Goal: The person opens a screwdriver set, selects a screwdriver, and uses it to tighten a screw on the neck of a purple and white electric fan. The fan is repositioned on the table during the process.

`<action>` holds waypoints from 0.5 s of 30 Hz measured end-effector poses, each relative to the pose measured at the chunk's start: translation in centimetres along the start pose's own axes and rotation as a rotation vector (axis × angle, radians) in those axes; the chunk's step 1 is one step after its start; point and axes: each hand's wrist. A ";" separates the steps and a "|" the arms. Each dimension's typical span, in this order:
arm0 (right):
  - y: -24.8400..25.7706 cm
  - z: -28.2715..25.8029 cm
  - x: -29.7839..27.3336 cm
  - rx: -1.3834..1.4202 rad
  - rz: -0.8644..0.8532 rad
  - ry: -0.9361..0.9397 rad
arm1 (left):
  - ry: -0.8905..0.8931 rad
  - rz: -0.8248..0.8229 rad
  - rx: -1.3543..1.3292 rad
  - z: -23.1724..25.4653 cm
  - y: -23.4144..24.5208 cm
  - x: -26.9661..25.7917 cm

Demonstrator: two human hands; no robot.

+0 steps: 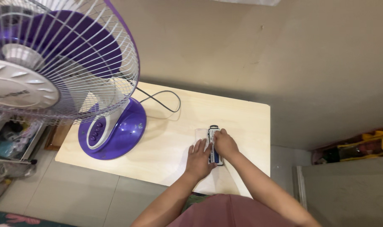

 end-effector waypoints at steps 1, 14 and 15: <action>0.4 -0.3 -0.1 0.016 0.015 0.024 | 0.001 -0.006 0.005 0.0 0.1 0.0; 4.6 -2.1 -6.2 0.554 0.102 0.046 | -0.090 0.181 -0.227 -0.1 0.2 -0.3; 4.7 -2.1 -6.6 0.599 0.151 0.078 | -0.114 0.238 -0.282 -0.1 0.2 -0.4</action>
Point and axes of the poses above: each hand's wrist, its own x-axis towards the middle knuckle, its own y-axis out of the back of the hand, z = x × y, and after that the axes turned 1 degree about -x, right-handed
